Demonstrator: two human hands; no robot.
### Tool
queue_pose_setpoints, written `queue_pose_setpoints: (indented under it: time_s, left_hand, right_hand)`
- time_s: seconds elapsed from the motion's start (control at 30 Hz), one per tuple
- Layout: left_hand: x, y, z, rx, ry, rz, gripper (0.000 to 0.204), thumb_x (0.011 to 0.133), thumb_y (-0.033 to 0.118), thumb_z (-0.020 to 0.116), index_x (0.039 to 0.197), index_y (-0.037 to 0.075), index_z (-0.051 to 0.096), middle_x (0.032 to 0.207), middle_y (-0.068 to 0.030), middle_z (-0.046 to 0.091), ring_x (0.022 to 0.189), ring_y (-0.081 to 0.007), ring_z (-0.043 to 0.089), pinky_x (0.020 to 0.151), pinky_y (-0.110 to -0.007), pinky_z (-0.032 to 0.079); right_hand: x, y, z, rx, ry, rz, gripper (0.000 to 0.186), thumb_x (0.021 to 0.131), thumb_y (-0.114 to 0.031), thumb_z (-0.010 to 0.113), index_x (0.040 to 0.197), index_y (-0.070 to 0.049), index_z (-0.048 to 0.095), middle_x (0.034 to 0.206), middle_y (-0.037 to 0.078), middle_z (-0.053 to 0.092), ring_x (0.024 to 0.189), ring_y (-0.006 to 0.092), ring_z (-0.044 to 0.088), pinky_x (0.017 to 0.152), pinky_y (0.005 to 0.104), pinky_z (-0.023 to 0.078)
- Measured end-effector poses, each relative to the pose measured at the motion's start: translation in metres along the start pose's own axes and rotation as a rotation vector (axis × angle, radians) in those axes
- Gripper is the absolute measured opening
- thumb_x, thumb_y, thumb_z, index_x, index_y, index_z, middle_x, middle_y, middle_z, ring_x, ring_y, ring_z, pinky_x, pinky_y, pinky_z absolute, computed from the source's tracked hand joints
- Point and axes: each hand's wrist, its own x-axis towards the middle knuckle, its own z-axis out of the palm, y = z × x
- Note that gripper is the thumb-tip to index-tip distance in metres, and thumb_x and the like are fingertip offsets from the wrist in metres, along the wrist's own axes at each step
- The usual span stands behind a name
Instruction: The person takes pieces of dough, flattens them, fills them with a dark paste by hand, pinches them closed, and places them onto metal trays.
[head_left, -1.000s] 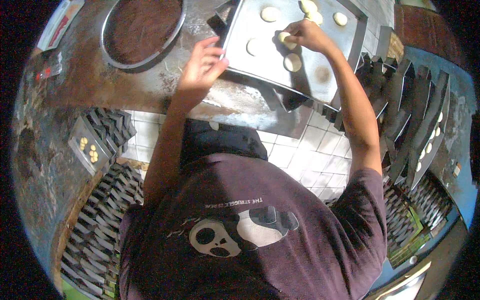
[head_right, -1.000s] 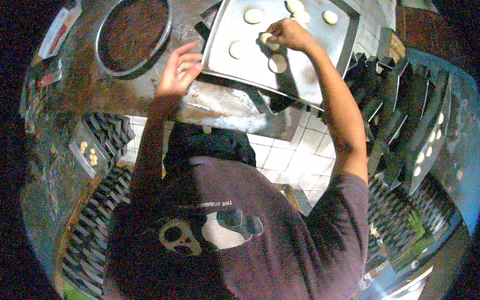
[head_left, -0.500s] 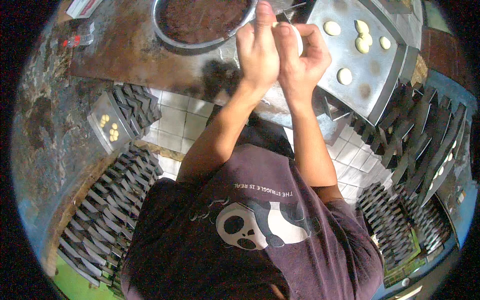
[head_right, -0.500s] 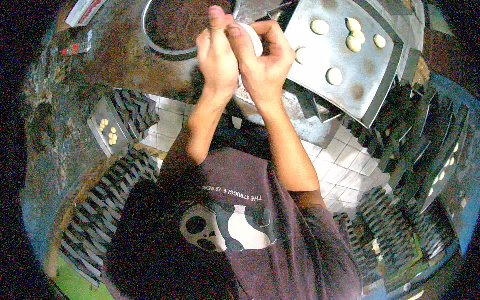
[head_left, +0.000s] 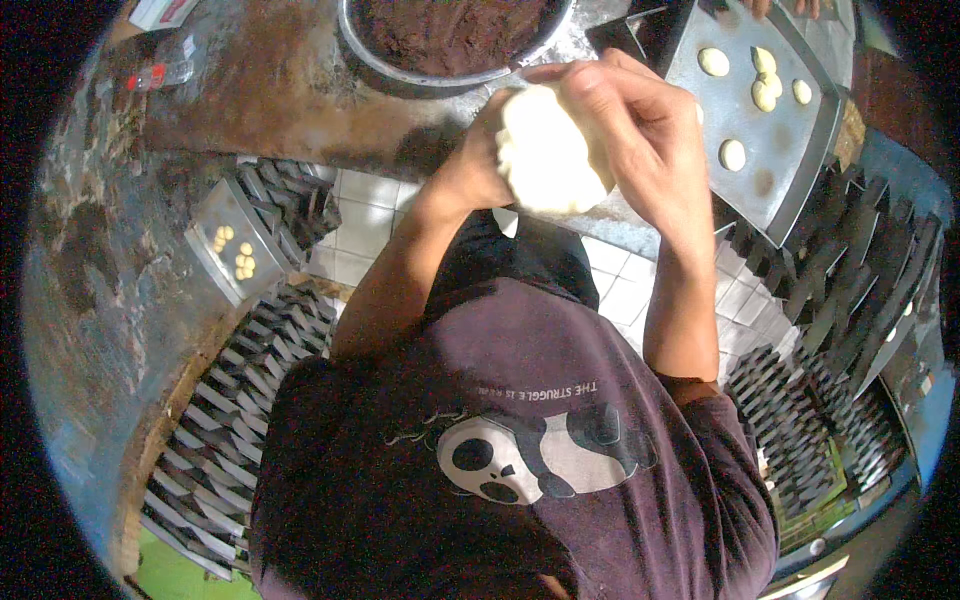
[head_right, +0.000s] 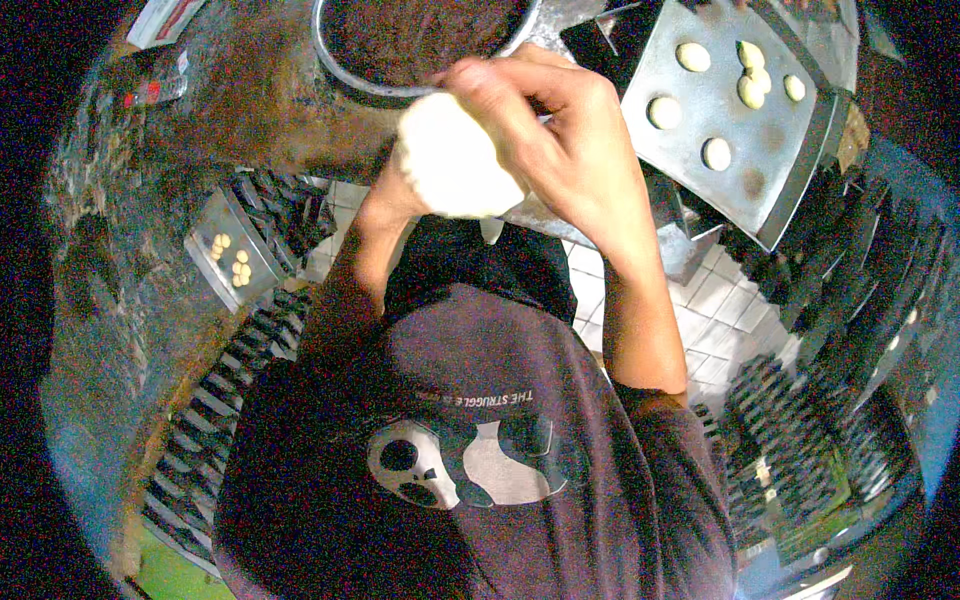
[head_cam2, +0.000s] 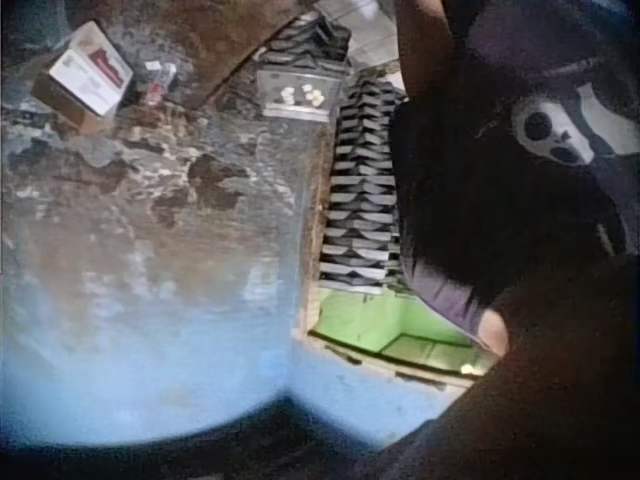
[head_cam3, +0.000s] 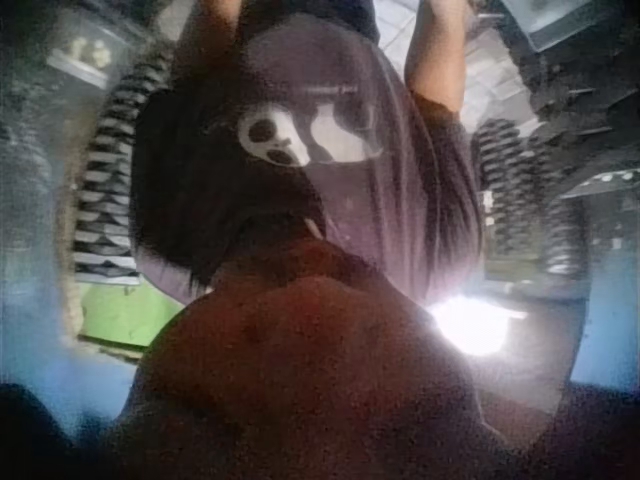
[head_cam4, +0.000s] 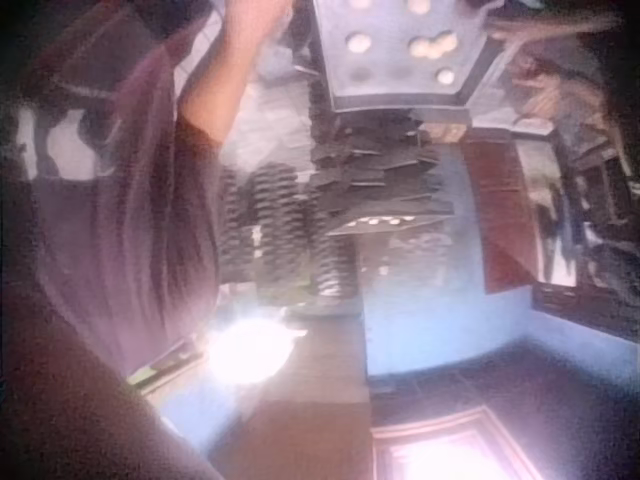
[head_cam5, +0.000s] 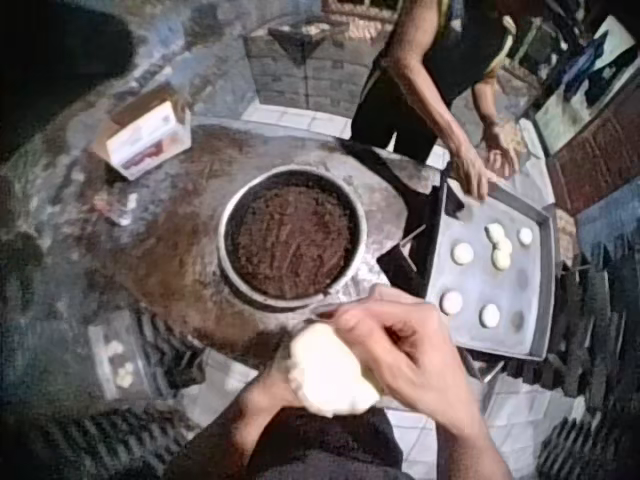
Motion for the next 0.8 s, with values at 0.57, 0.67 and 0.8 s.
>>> queue_pose_setpoints:
  time_s: [0.57,0.67,0.8]
  left_hand:
    - [-0.108,-0.02,-0.121,-0.332,0.507,-0.732,0.045,0.101,0.037,0.063,0.134,0.008,0.058,0.12,-0.0089,0.07,0.099,-0.0191,0.069,0.072,-0.031,0.055]
    - [-0.095,-0.004,-0.128,-0.396,0.426,-0.72,0.03,0.1,0.028,0.064,0.123,0.009,0.061,0.104,-0.0048,0.069,0.078,-0.0104,0.06,0.058,-0.026,0.042]
    - [-0.091,0.008,-0.123,-0.537,0.542,-0.678,0.024,0.098,0.007,0.063,0.122,0.005,0.063,0.101,-0.0072,0.073,0.075,-0.0092,0.062,0.057,-0.024,0.044]
  right_hand:
    - [-0.002,0.183,0.085,-0.657,-0.105,-0.001,0.028,0.094,-0.015,0.066,0.122,-0.013,0.066,0.107,0.017,0.068,0.089,0.0413,0.069,0.074,0.0498,0.057]
    - [0.062,0.168,0.092,-0.858,-0.111,-0.118,0.034,0.09,-0.01,0.064,0.123,-0.014,0.067,0.116,0.014,0.067,0.09,0.0408,0.069,0.075,0.0496,0.058]
    - [0.115,0.2,0.1,-1.088,-0.176,-0.363,0.036,0.095,-0.015,0.054,0.125,-0.019,0.072,0.118,0.012,0.069,0.091,0.0334,0.074,0.072,0.0448,0.062]
